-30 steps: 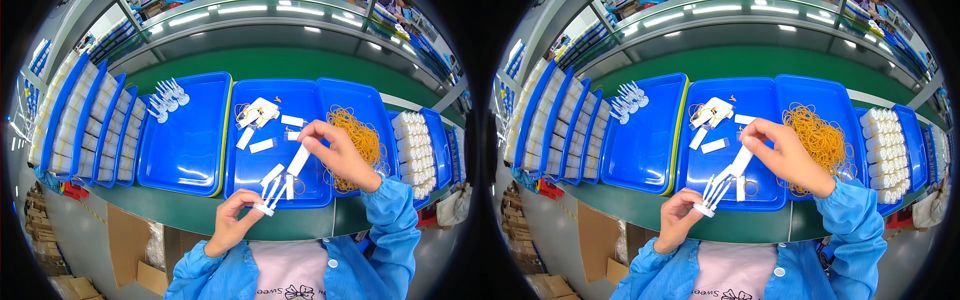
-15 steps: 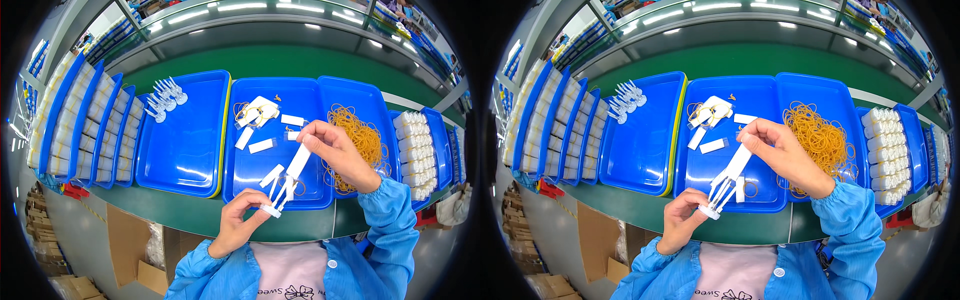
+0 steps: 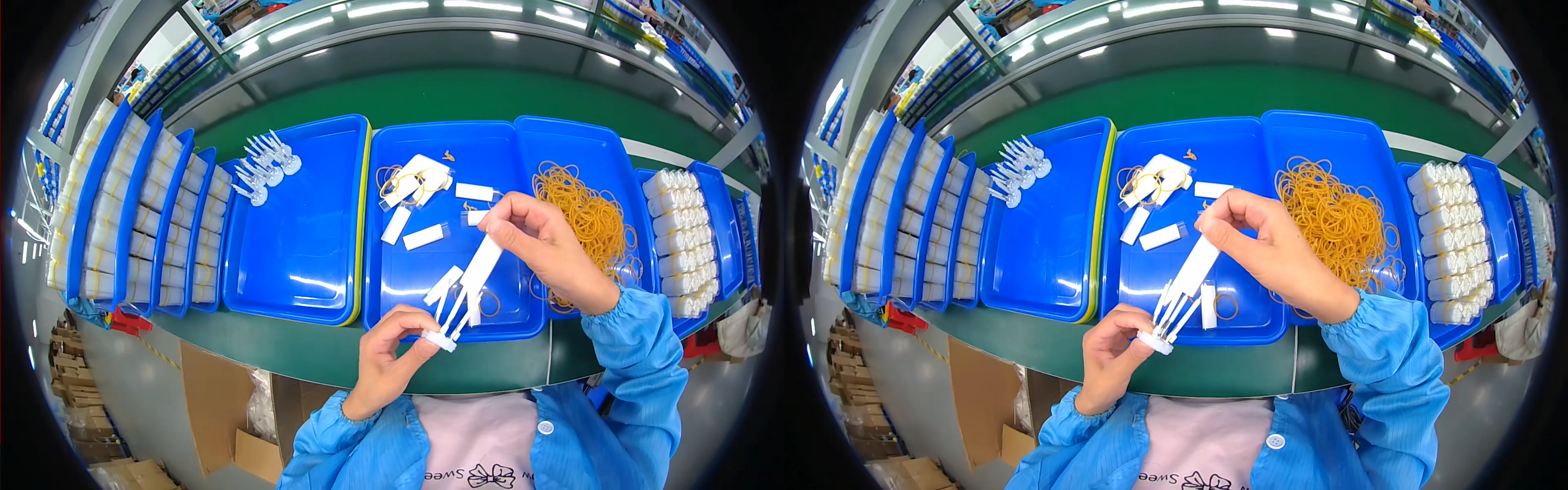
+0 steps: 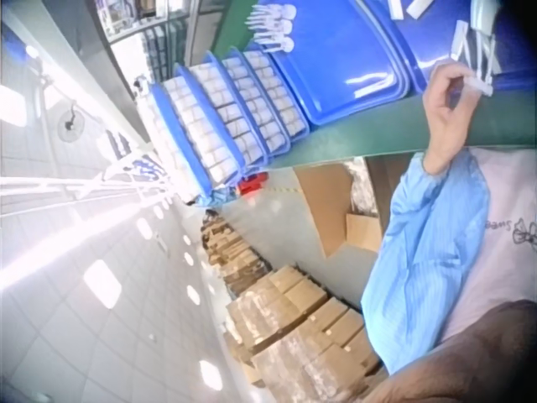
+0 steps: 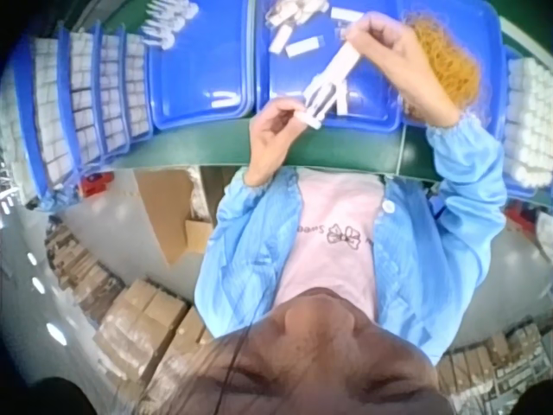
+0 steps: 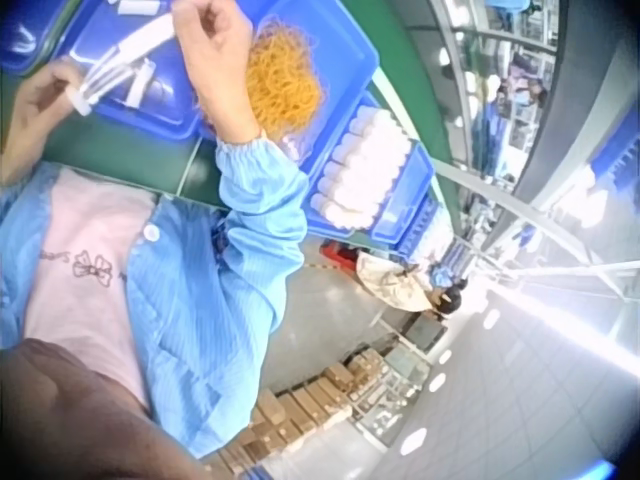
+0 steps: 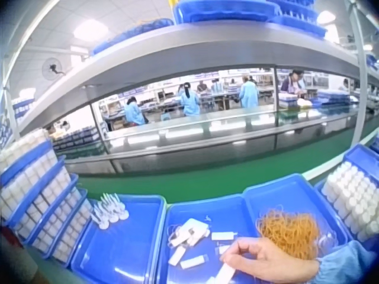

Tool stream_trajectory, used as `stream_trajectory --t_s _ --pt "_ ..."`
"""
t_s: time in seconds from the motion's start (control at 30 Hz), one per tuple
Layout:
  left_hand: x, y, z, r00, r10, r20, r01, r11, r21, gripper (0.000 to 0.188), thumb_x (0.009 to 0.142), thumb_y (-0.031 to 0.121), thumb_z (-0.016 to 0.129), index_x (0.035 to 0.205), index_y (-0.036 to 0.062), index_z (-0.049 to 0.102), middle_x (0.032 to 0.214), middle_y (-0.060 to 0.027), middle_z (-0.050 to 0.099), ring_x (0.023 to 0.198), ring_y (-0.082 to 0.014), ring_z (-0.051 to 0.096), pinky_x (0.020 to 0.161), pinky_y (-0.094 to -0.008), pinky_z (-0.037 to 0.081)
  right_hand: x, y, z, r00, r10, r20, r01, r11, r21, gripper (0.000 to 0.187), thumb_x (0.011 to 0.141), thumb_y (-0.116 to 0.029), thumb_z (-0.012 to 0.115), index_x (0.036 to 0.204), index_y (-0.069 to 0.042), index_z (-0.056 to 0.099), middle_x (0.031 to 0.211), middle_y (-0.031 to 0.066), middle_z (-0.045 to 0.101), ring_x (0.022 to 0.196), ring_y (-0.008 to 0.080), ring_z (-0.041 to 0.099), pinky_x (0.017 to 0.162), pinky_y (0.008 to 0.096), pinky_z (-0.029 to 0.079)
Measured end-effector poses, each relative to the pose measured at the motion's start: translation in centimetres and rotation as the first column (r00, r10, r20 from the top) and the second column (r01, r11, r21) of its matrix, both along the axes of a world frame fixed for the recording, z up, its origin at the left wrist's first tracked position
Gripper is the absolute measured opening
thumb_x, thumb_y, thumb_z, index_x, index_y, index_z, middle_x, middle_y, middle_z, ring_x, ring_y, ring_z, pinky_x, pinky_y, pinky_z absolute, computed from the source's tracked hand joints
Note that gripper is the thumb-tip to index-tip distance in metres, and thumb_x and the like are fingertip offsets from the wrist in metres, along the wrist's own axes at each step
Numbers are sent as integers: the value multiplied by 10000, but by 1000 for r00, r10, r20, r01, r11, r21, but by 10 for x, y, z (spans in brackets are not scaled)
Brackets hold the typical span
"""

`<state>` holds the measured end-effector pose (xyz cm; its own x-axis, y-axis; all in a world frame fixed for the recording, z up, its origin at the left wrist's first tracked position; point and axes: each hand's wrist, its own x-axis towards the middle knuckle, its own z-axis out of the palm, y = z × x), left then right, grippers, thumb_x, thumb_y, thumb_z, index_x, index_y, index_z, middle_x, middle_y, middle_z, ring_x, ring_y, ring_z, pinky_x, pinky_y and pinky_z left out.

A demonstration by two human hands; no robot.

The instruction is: Assembling plastic diffuser components and securing them with rubber bands.

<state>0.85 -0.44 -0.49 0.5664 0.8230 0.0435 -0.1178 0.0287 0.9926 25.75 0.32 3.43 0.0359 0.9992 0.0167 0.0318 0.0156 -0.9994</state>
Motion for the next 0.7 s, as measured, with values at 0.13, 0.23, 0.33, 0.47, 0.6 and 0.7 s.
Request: stream_trajectory --t_s 0.13,0.23,0.33,0.47,0.6,0.7 --pt "0 3 -1 1000 6 -23 -4 999 50 142 863 64 680 979 -9 643 983 -78 601 906 -147 595 823 -274 484 -7 -4 5 1000 30 0 -30 999 19 166 913 -162 614 880 1 618 865 16 616 854 77 556 779 246 455" --pt "4 -1 -3 998 62 5 -62 998 30 145 848 57 696 963 -10 639 968 -87 613 891 -150 603 815 -278 487 -18 -10 6 990 140 -21 -140 990 -13 148 914 -139 610 892 7 596 930 42 621 900 89 549 827 271 452" --pt "9 -5 -4 987 159 22 -159 987 -10 157 826 39 714 952 -9 633 954 -97 623 882 -153 607 803 -282 490 -27 -14 12 993 114 -26 -114 993 -19 145 912 -133 617 898 12 604 909 43 627 885 88 557 818 273 461" --pt "2 -4 -10 984 177 -14 -172 970 174 185 804 5 727 953 -12 619 936 -94 626 878 -151 612 790 -283 497 -33 -18 14 992 127 -3 -127 991 -32 166 906 -166 624 907 -1 617 883 40 644 861 100 580 783 275 472" --pt "2 -1 -7 968 250 12 -249 960 125 196 799 -39 712 956 -24 594 962 -94 606 885 -157 631 801 -278 512 -26 -3 -2 974 17 225 -68 972 224 196 882 -227 638 906 -33 635 895 69 641 889 201 599 788 344 460" --pt "-3 8 -2 956 289 48 -292 954 63 188 818 -46 670 960 -16 552 958 -99 593 886 -170 636 786 -293 524 -7 -2 -23 650 -40 759 -171 966 197 202 841 -274 658 888 -78 656 905 81 611 917 278 562 788 402 417"
